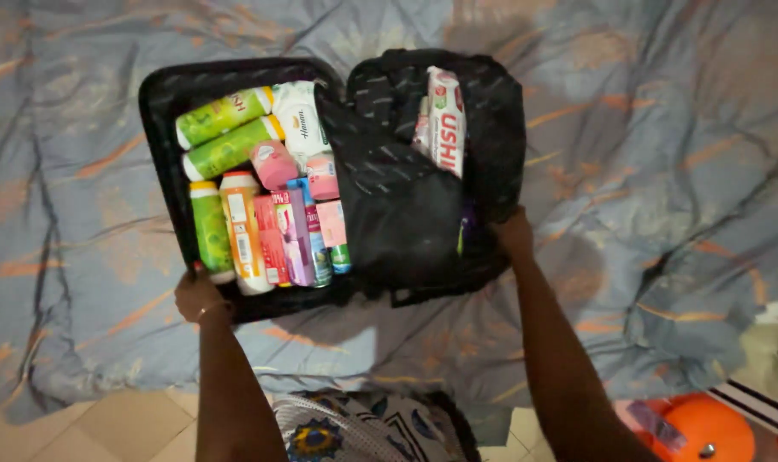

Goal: Unpack various toiletry items and bottles from a suitcase onto a bed.

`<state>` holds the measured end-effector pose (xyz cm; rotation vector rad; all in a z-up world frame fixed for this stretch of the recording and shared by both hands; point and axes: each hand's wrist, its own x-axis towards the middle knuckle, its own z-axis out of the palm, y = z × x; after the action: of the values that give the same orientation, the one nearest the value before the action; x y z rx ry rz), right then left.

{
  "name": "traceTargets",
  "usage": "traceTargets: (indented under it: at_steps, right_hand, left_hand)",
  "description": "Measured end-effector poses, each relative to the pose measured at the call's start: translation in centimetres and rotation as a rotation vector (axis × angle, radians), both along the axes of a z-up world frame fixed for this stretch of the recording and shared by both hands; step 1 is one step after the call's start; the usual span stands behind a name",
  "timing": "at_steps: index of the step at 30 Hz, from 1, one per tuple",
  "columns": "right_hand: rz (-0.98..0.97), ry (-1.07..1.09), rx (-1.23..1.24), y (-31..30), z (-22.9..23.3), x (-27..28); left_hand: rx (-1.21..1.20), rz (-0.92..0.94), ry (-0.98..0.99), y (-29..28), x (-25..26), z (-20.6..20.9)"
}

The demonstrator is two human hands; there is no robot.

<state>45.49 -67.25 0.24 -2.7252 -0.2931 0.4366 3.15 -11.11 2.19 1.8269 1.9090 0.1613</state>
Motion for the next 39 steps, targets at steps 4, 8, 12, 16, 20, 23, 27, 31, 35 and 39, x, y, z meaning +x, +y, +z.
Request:
traceTargets:
  at_steps: [4, 8, 12, 16, 20, 23, 27, 31, 35, 39]
  right_hand:
    - [0.019, 0.029, -0.01, -1.8, 1.3, 4.9]
    - [0.07, -0.175, -0.146, -1.0, 4.7, 7.5]
    - [0.086, -0.616, 0.08, 8.2, 14.9, 0.9]
    - [-0.041, -0.596, 0.184, 17.3, 14.4, -9.0]
    - [0.29, -0.396, 0.397, 27.8, 14.1, -21.6]
    - [0.228, -0.243, 0.308, 32.0, 11.2, -26.0]
    - [0.033, -0.133, 0.08, 32.7, 6.6, -26.3]
    - [-0.023, 0.154, -0.113, 33.5, 2.9, -23.8]
    - [-0.143, 0.064, 0.273, 39.2, 11.4, -26.0]
    - [0.113, -0.072, 0.637, 41.9, 16.2, -32.2]
  left_hand:
    - [-0.126, -0.033, 0.121, -5.2, -1.9, -3.1]
    - [-0.215, 0.049, -0.288, -10.6, -0.9, -1.3]
    - [-0.217, -0.111, -0.337, -10.7, -2.4, -5.2]
    - [-0.293, -0.233, -0.196, -9.8, -2.0, -5.9]
    - [-0.248, -0.095, -0.315, -9.7, 1.3, -4.6]
    - [0.034, -0.192, -0.543, -9.6, 3.9, 3.1]
    - [0.142, -0.525, -0.595, -10.5, 3.7, 3.4]
    - [-0.131, -0.601, -0.675, -10.9, 3.5, 1.0]
    - [-0.403, -0.653, -1.05, -11.7, 5.7, -4.9]
    - [-0.798, -0.08, -1.324, -8.4, 7.3, 1.3]
